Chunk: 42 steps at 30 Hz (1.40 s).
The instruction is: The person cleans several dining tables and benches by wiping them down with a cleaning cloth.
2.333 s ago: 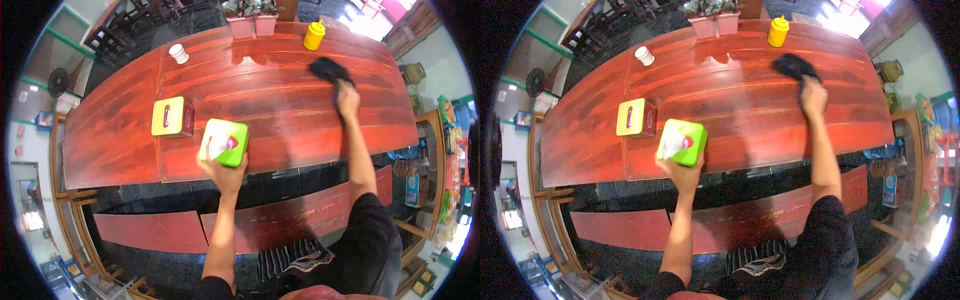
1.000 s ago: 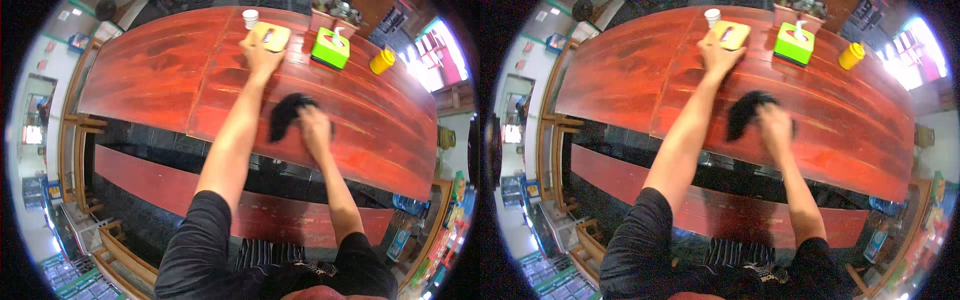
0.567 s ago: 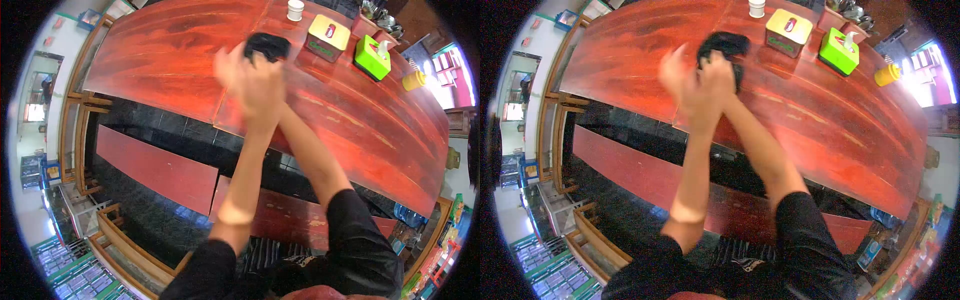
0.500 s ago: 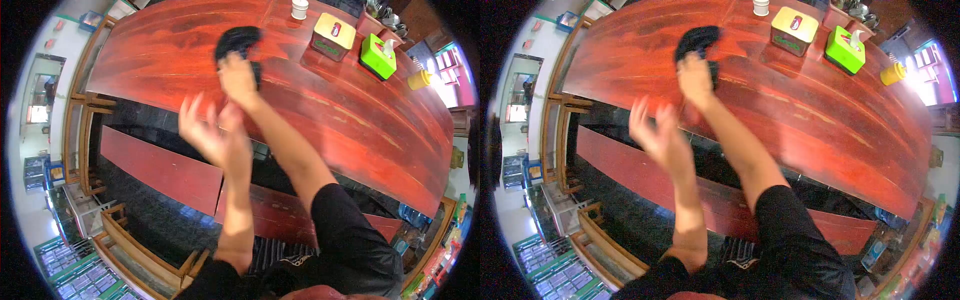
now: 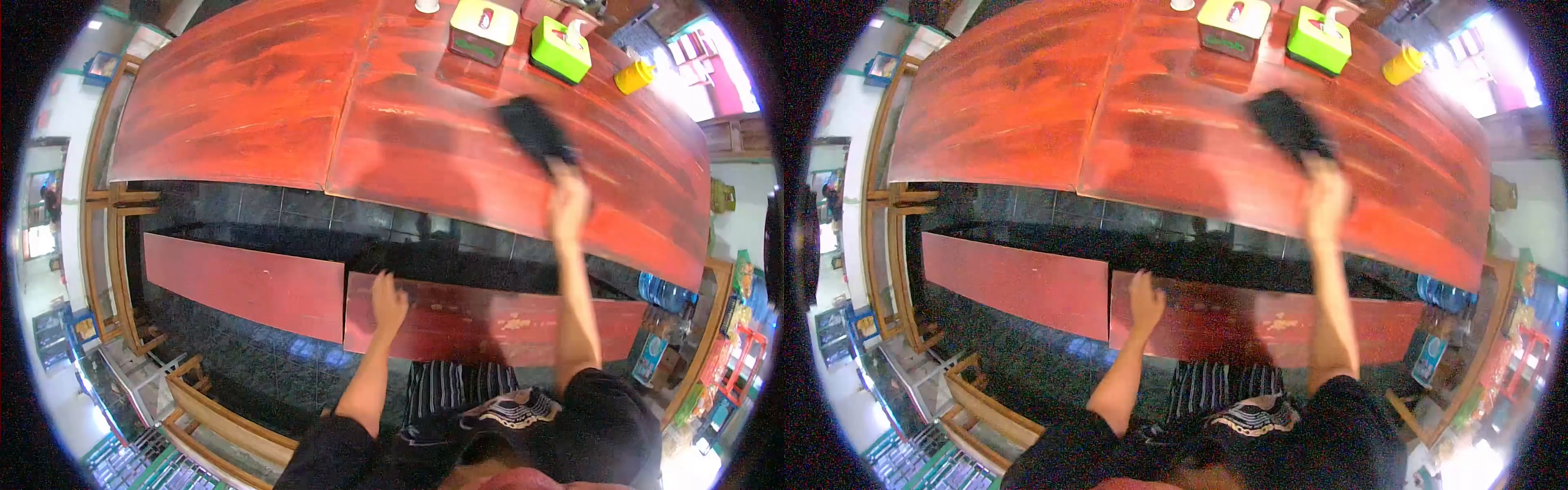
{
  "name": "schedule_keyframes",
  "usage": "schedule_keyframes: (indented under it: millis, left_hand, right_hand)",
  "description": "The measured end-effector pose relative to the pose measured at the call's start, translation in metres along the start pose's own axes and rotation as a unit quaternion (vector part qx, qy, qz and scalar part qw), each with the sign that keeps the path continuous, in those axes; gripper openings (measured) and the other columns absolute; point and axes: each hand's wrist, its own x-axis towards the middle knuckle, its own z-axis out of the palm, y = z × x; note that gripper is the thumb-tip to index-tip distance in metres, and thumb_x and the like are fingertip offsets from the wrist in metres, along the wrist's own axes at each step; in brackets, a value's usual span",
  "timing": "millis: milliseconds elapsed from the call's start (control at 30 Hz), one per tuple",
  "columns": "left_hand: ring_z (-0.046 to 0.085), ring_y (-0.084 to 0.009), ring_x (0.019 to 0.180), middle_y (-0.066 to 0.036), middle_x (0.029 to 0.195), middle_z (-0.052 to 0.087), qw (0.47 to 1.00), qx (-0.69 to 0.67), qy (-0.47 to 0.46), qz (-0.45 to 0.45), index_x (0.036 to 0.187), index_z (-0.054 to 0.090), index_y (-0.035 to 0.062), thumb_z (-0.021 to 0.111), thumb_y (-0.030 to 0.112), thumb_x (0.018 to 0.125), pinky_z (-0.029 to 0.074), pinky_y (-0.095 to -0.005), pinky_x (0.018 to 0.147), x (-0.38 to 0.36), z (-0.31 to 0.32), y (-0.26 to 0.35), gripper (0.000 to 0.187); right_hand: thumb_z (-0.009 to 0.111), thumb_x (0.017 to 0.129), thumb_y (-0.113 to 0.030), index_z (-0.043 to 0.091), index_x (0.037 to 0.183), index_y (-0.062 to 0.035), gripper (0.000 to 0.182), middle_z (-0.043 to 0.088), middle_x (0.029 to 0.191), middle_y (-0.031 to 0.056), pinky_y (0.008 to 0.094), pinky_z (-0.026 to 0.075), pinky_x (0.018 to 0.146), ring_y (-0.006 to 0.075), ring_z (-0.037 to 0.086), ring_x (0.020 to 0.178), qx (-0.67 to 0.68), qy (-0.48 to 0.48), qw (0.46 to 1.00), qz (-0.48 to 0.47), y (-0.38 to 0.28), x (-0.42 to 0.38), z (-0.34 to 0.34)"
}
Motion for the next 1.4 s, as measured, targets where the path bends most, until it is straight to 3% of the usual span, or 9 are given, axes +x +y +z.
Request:
schedule_keyframes:
  millis: [167, 267, 433, 533, 867, 933, 1067, 1100, 1400]
  left_hand:
    - [0.036, -0.0346, 0.13, -0.017, 0.142, 0.038, 0.905, 0.205, -0.324, 0.186, 0.135, 0.042, 0.0048, 0.055, 0.04, 0.084, 0.019, -0.0614, 0.109, 0.019, 0.086, 0.002, 0.064]
    - [0.034, -0.0333, 0.133, -0.016, 0.143, 0.037, 0.808, 0.255, -0.522, 0.092, 0.14, 0.037, 0.0078, 0.052, 0.053, 0.084, 0.016, -0.061, 0.11, 0.026, 0.111, 0.042, 0.074]
    - [0.033, -0.0331, 0.134, -0.015, 0.145, 0.034, 0.818, 0.246, -0.515, 0.073, 0.142, 0.035, 0.0105, 0.055, 0.057, 0.08, 0.015, -0.0557, 0.112, 0.009, 0.162, 0.067, 0.08]
    - [0.032, -0.0335, 0.135, -0.014, 0.147, 0.032, 0.809, 0.287, -0.511, 0.044, 0.142, 0.036, 0.0109, 0.057, 0.059, 0.078, 0.02, -0.0534, 0.111, 0.007, 0.161, 0.084, 0.082]
    - [0.034, -0.0317, 0.134, -0.016, 0.146, 0.035, 0.831, 0.295, -0.471, 0.024, 0.14, 0.04, 0.0104, 0.055, 0.055, 0.081, 0.022, -0.0465, 0.113, 0.045, 0.197, 0.095, 0.076]
    - [0.034, -0.0323, 0.134, -0.016, 0.146, 0.035, 0.837, 0.285, -0.466, 0.017, 0.14, 0.04, 0.01, 0.054, 0.053, 0.081, 0.021, -0.0459, 0.113, 0.052, 0.201, 0.103, 0.074]
    - [0.032, -0.03, 0.136, -0.014, 0.147, 0.034, 0.848, 0.26, -0.461, 0.009, 0.141, 0.039, 0.0127, 0.055, 0.053, 0.081, 0.023, -0.0425, 0.113, 0.072, 0.209, 0.112, 0.074]
    - [0.036, -0.029, 0.134, -0.014, 0.147, 0.036, 0.845, 0.307, -0.437, -0.017, 0.14, 0.041, 0.0144, 0.057, 0.052, 0.08, 0.029, -0.0399, 0.111, 0.071, 0.198, 0.147, 0.073]
    - [0.048, -0.0348, 0.122, -0.018, 0.132, 0.051, 0.876, 0.263, -0.399, 0.064, 0.134, 0.046, 0.012, 0.064, 0.044, 0.078, 0.04, -0.0445, 0.102, 0.08, 0.223, 0.097, 0.068]
  right_hand:
    - [0.047, 0.085, -0.01, 0.066, 0.101, -0.0046, 0.025, 0.065, 0.096, 0.0188, 0.0422, 0.049, 0.078, 0.0339, 0.063, 0.089, -0.19, 0.133, 0.949, 0.211, 0.11, -0.043, -0.049]
    - [0.05, 0.086, -0.018, 0.064, 0.088, -0.006, 0.019, 0.062, 0.084, 0.0153, 0.0443, 0.047, 0.067, 0.033, 0.06, 0.081, -0.055, -0.044, 0.988, 0.14, -0.01, -0.01, -0.011]
    - [0.053, 0.08, -0.013, 0.066, 0.105, -0.0076, 0.029, 0.062, 0.113, 0.0133, 0.0427, 0.042, 0.094, 0.029, 0.056, 0.106, 0.17, 0.071, 0.966, -0.182, -0.062, 0.005, 0.047]
    - [0.053, 0.081, -0.014, 0.066, 0.105, -0.0086, 0.028, 0.062, 0.112, 0.0119, 0.043, 0.041, 0.095, 0.0279, 0.057, 0.105, 0.095, -0.097, 0.985, -0.111, 0.056, 0.016, -0.001]
    - [0.05, 0.087, -0.021, 0.069, 0.104, -0.0065, 0.029, 0.067, 0.085, 0.0212, 0.0454, 0.051, 0.069, 0.0353, 0.066, 0.076, -0.398, 0.218, 0.807, 0.377, 0.575, -0.189, -0.292]
    - [0.048, 0.088, -0.021, 0.069, 0.096, -0.005, 0.027, 0.068, 0.082, 0.0185, 0.0489, 0.048, 0.068, 0.0355, 0.065, 0.072, -0.296, 0.284, 0.858, 0.311, 0.505, -0.124, -0.294]
    - [0.051, 0.083, -0.022, 0.066, 0.086, -0.0071, 0.022, 0.064, 0.098, 0.0166, 0.0473, 0.043, 0.067, 0.031, 0.059, 0.089, -0.291, 0.016, 0.946, 0.14, 0.353, 0.02, -0.201]
    - [0.051, 0.084, -0.026, 0.065, 0.099, -0.0078, 0.027, 0.06, 0.112, 0.0164, 0.0481, 0.044, 0.077, 0.0286, 0.055, 0.102, -0.279, 0.198, 0.939, -0.04, 0.352, 0.03, -0.141]
    - [0.045, 0.09, -0.025, 0.065, 0.108, -0.0145, 0.029, 0.067, 0.103, 0.0117, 0.0471, 0.049, 0.076, 0.0297, 0.064, 0.088, -0.265, 0.073, 0.951, 0.141, 0.498, 0.069, -0.17]
